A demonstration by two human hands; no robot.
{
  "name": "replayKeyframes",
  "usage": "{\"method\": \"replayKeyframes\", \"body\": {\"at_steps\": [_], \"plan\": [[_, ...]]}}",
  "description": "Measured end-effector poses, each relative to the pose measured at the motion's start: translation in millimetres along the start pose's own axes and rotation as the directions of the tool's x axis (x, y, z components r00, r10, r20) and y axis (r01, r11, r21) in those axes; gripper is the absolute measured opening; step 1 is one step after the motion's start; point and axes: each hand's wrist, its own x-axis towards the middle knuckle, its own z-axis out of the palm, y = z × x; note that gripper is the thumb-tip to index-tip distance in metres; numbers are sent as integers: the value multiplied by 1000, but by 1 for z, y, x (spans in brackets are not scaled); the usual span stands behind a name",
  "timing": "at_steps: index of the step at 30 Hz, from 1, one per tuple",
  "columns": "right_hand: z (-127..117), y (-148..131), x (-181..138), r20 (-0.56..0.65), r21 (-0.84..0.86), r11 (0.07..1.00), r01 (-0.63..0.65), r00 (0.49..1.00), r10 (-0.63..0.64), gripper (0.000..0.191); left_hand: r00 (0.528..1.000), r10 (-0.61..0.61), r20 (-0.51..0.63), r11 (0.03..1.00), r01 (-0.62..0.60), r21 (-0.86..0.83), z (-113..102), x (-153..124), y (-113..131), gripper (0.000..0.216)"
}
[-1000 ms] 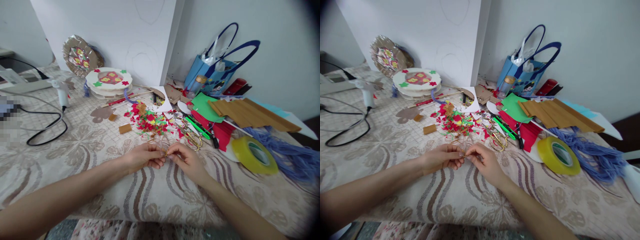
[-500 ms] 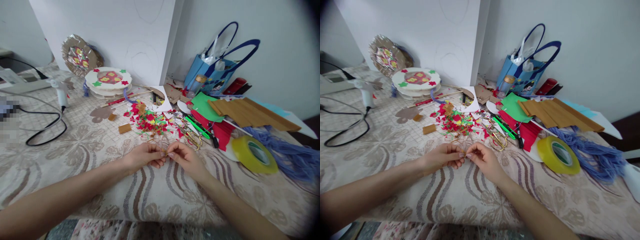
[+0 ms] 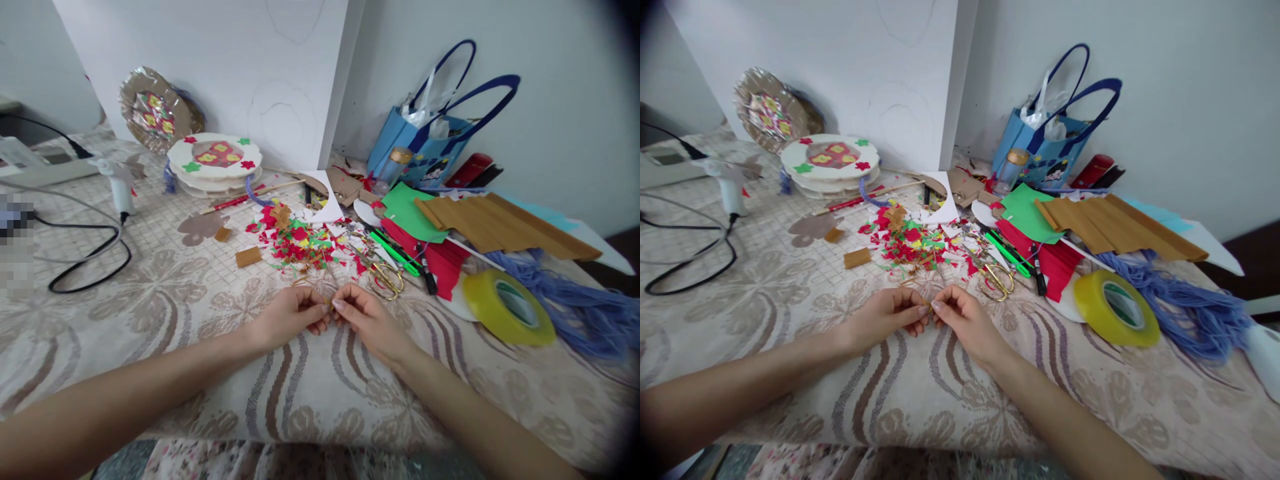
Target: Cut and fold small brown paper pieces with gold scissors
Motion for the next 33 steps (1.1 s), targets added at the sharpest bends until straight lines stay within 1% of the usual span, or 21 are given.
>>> {"method": "replayKeyframes", "body": {"at_steps": [2, 6, 12, 16, 23, 28, 33], "plan": [[0, 0, 0, 1, 22, 1000, -3, 1000, 3, 10, 1000, 8, 1, 1000, -8, 5, 0, 0, -1, 15], [0, -1, 0, 14, 12, 1000, 10, 1000, -10, 11, 1000, 17, 19, 1000, -17, 21, -2, 1, -3, 16], [1, 2, 0, 6, 59, 998, -33, 999, 33, 11, 1000, 19, 14, 999, -19, 46, -2, 2, -6, 18], [0, 4, 0, -1, 41, 999, -29, 1000, 29, 11, 1000, 16, 16, 999, -16, 37, -2, 1, -6, 18], [-1, 3, -2, -14, -7, 1000, -15, 1000, 15, 11, 995, -79, 63, 990, 86, -109, -2, 0, -3, 20], [-1, 2, -2, -15, -29, 1000, -9, 1000, 9, 13, 992, -115, 57, 984, 121, -133, -2, -1, 0, 23], [0, 0, -2, -27, -43, 999, -11, 1000, 10, 12, 990, -128, 63, 984, 135, -114, -1, -2, 2, 22]]}}
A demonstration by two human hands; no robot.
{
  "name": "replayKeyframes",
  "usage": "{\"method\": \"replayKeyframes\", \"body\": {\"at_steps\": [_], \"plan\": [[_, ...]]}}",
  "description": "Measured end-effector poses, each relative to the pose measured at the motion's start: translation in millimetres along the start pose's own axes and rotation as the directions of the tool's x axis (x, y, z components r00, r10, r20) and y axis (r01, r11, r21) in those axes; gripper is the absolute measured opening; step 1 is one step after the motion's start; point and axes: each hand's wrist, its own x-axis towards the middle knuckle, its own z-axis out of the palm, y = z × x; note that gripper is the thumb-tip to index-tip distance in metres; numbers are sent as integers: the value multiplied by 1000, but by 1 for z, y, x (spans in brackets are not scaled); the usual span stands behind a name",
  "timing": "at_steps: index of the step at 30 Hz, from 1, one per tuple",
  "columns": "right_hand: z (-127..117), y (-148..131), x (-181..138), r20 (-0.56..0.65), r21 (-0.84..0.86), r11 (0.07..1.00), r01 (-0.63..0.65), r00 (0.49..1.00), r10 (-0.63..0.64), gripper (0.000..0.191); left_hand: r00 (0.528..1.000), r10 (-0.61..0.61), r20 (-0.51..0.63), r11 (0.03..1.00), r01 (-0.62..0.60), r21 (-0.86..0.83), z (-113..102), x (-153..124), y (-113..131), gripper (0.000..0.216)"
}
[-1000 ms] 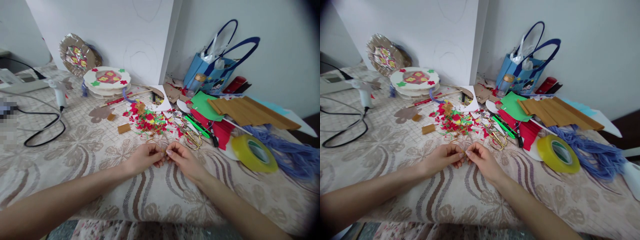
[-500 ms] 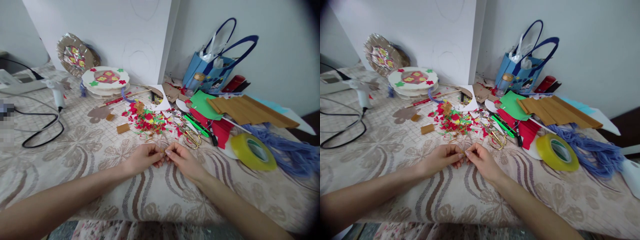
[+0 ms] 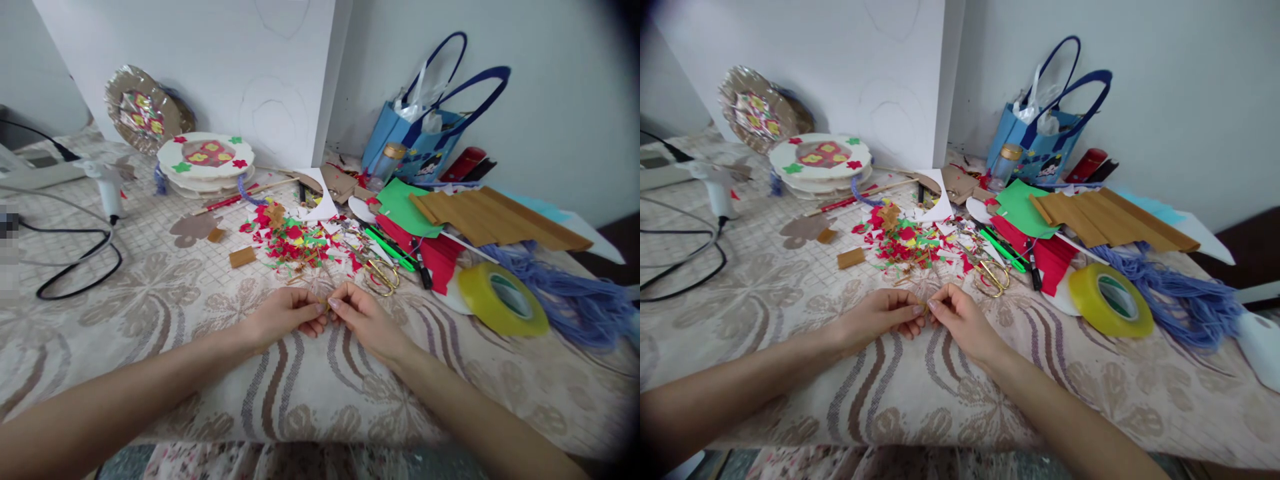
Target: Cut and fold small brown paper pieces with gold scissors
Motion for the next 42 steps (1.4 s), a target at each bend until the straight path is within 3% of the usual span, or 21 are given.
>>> {"method": "replayKeyframes", "body": {"at_steps": [7, 18, 28, 35, 42], "plan": [[2, -1, -1, -6, -70, 998, -5, 1000, 4, 13, 999, 44, 4, 998, -44, 51, 0, 0, -3, 20], [2, -7, -3, 0, -250, 964, 89, 996, -92, 10, 999, 40, -31, 996, -38, 77, 2, 0, -1, 22], [3, -4, -3, -1, -167, 985, 44, 999, -45, 11, 998, 60, -14, 996, -59, 64, 0, 0, -4, 16], [4, -7, -1, -16, -74, 997, 29, 999, -30, 10, 999, 1, 32, 1000, -2, 27, -2, 0, 0, 19], [6, -9, -3, -31, -116, 990, 77, 996, -81, 7, 999, 18, -28, 996, -15, 90, 0, 1, -2, 23]]}}
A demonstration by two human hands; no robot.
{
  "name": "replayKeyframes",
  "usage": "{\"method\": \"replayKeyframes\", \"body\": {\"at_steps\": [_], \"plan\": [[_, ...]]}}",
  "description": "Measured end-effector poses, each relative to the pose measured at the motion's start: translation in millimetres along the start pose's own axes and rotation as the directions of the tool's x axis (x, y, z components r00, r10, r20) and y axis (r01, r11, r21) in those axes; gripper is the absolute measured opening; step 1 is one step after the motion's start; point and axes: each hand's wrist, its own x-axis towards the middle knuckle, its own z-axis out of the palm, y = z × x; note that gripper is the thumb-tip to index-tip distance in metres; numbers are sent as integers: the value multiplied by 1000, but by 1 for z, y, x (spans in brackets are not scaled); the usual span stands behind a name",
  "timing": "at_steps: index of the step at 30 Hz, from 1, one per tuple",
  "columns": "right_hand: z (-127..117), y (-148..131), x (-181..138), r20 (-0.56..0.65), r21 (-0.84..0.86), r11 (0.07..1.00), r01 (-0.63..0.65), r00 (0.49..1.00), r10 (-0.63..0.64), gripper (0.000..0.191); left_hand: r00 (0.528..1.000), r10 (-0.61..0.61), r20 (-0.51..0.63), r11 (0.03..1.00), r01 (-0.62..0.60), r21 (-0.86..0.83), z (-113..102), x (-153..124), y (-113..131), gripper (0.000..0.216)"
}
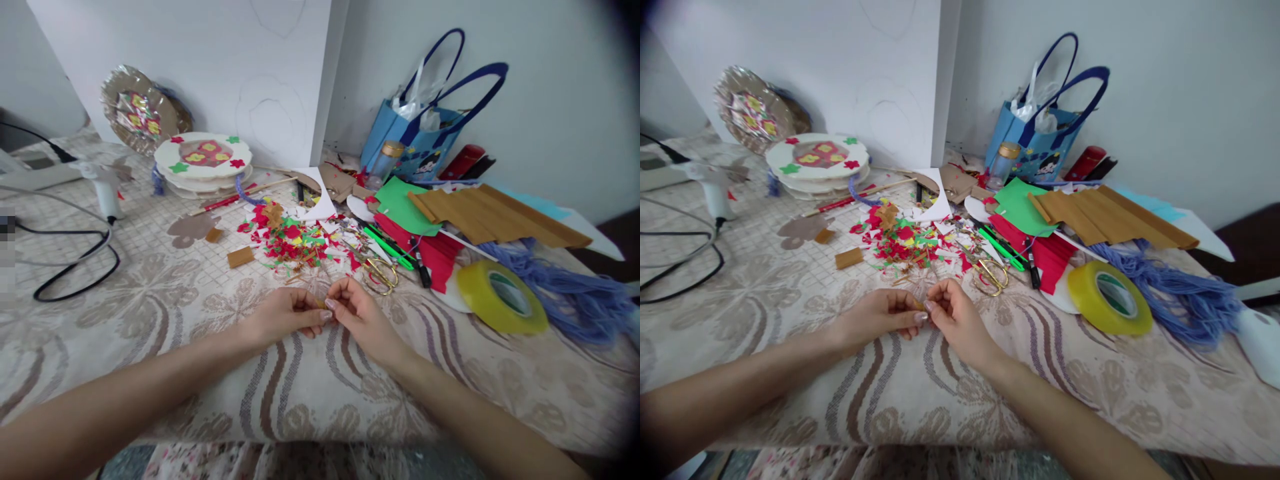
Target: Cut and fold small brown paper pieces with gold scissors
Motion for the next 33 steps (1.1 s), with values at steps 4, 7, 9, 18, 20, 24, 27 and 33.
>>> {"method": "replayKeyframes", "body": {"at_steps": [4, 7, 9, 18, 20, 24, 27, 33], "plan": [[1, 3, 0, -8, 38, 999, 5, 1000, -5, 10, 999, 49, -19, 999, -49, 4, 0, 1, -4, 24], [1, 7, 1, 4, 154, 987, -51, 999, 51, 13, 998, 68, 19, 997, -67, -30, -1, 0, -4, 20], [1, 8, 1, 17, 225, 971, -84, 996, 83, 14, 997, 66, 41, 996, -64, -57, -2, 0, -2, 17], [-4, 5, 2, 55, 207, 971, -123, 992, 114, 14, 995, 54, 78, 997, -51, -50, -4, -2, -1, 13], [-4, 6, 2, 39, 182, 976, -122, 992, 116, 13, 995, 47, 89, 999, -46, -17, -5, -1, -2, 13], [-4, 5, 2, 32, 200, 973, -112, 994, 108, 12, 996, 37, 80, 999, -35, -22, -4, -1, -2, 15], [-6, 4, 2, 59, 245, 960, -138, 990, 127, 12, 995, 52, 80, 997, -47, -62, -4, -1, -1, 15], [-10, 4, 4, 20, 151, 986, -71, 997, 69, 10, 996, 43, 75, 999, -43, -13, -5, 0, -3, 18]]}}
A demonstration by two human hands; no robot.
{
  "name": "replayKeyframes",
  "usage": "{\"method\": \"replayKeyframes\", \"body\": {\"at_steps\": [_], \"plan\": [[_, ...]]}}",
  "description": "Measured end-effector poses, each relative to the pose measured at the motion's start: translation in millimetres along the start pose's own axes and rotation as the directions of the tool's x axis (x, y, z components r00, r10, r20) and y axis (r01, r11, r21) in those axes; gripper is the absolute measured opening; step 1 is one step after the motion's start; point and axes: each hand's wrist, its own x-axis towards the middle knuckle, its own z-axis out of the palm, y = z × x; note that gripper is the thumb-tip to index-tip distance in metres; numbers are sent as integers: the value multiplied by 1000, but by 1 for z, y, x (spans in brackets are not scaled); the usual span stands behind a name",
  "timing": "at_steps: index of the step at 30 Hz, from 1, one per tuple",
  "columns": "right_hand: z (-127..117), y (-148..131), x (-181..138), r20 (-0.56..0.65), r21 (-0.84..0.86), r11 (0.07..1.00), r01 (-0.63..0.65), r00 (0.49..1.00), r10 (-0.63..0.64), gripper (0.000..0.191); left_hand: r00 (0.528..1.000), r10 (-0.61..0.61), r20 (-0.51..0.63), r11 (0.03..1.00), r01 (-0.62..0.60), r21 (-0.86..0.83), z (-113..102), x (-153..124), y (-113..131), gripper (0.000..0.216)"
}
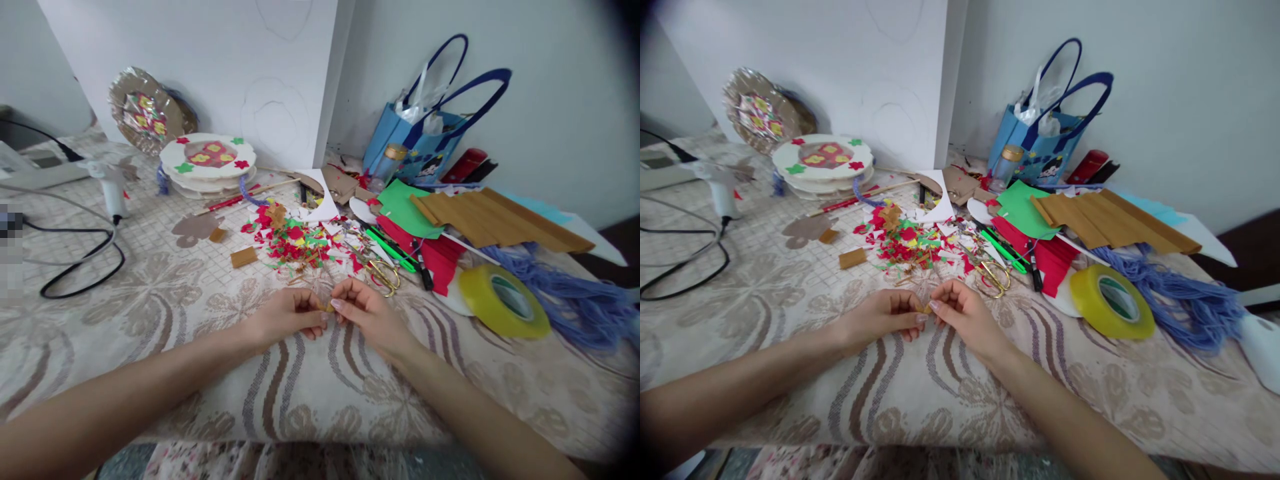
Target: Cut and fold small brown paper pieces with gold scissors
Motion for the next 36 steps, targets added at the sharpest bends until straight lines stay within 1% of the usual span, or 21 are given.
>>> {"method": "replayKeyframes", "body": {"at_steps": [4, 7, 13, 20, 28, 30, 34, 36], "plan": [[2, -3, -1, -4, -132, 990, 40, 999, -41, 7, 1000, -16, -9, 1000, 16, -16, 1, 0, 0, 21], [4, -6, -3, -1, -169, 984, 59, 998, -60, 6, 1000, -23, -12, 998, 23, -50, 2, 0, 1, 19], [3, -5, -4, 35, -132, 989, 59, 998, -55, 7, 1000, -14, 2, 996, 14, -86, 1, 0, 2, 15], [2, 0, -3, 53, -96, 995, -1, 999, 6, 9, 1000, -16, 27, 1000, 16, -15, 2, -1, 2, 18], [5, 0, -3, 46, -111, 994, 12, 999, -7, 7, 1000, -26, 15, 1000, 26, -4, 5, -1, 6, 25], [4, -1, -3, 49, -112, 994, 21, 999, -15, 5, 1000, -25, 15, 999, 25, -22, 3, 0, 4, 24], [2, -5, -4, 46, -146, 987, 66, 997, -60, 9, 999, -31, 14, 993, 32, -112, -1, 0, 0, 21], [-1, -7, -5, 84, -179, 979, 100, 993, -86, 7, 999, -45, 15, 986, 46, -160, -2, -1, 1, 19]]}}
